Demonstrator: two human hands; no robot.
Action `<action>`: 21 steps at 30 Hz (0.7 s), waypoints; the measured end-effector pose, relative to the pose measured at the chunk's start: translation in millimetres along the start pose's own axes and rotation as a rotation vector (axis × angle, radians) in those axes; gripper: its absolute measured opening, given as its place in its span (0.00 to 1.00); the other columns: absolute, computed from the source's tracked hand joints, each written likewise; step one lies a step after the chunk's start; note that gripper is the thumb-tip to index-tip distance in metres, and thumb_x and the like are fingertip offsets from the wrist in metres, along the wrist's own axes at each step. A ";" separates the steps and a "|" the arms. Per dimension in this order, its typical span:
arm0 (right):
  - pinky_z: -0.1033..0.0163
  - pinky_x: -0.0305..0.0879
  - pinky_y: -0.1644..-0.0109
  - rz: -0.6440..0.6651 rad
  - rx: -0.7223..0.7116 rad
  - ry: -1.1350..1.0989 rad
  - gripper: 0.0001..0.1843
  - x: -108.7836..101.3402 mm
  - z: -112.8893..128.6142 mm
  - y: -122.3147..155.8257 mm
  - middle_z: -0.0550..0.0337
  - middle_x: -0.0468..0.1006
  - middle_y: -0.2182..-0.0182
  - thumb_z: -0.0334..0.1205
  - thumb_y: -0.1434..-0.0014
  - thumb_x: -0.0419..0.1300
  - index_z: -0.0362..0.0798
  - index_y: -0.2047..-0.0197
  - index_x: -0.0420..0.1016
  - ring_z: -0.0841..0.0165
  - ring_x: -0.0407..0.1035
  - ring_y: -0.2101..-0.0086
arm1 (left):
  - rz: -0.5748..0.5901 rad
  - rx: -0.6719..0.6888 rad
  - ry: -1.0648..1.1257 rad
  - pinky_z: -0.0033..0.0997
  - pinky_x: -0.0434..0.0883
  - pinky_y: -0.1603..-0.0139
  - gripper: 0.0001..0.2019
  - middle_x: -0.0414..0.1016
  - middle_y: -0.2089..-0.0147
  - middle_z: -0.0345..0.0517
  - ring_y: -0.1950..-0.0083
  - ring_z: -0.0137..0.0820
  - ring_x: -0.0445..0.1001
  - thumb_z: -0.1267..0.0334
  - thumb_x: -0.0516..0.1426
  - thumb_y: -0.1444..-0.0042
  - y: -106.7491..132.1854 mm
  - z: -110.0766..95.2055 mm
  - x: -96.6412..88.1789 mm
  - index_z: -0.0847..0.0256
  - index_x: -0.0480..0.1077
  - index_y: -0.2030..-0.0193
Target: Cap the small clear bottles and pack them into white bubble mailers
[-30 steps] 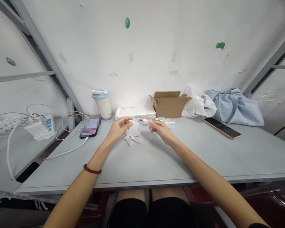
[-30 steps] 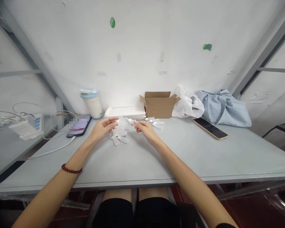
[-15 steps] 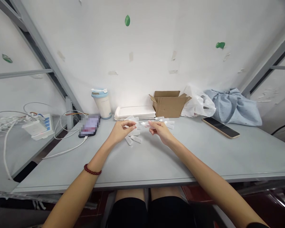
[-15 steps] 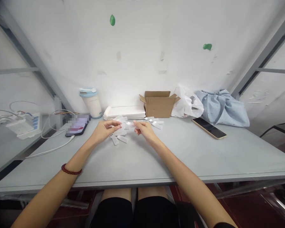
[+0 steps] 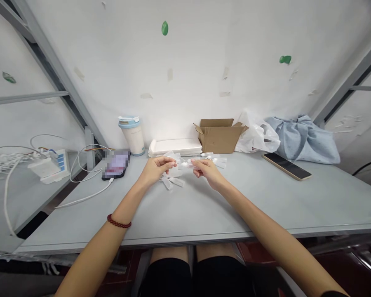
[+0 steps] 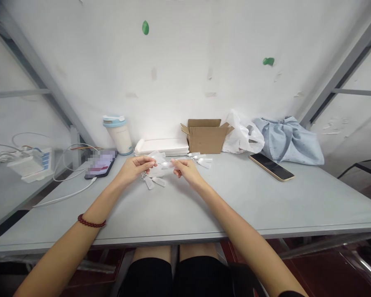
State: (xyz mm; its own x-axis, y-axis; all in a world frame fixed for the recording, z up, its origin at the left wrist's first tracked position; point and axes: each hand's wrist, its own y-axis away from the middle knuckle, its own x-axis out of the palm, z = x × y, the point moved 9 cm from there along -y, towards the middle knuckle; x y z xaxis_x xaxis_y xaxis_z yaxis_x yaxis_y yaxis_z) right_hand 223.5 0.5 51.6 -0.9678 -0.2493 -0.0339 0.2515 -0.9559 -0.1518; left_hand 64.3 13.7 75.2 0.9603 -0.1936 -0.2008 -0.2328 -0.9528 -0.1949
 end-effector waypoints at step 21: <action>0.65 0.50 0.72 0.031 -0.003 0.001 0.24 5.9 2.5 1.7 0.66 0.59 0.86 0.55 0.45 0.55 0.47 0.83 0.58 0.75 0.51 0.80 | 0.039 -0.031 0.127 0.27 0.64 0.69 0.10 0.78 0.68 0.45 0.65 0.31 0.72 0.60 0.64 0.58 -1.7 10.2 2.1 0.62 0.74 0.69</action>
State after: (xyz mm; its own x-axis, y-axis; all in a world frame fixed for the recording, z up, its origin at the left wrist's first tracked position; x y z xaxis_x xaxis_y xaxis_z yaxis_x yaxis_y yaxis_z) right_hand 218.2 -3.0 53.5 -0.9596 -0.2785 -0.0398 0.2813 -0.9472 -0.1539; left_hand 65.2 17.3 65.2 0.9628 -0.2567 -0.0842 -0.2672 -0.9505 -0.1587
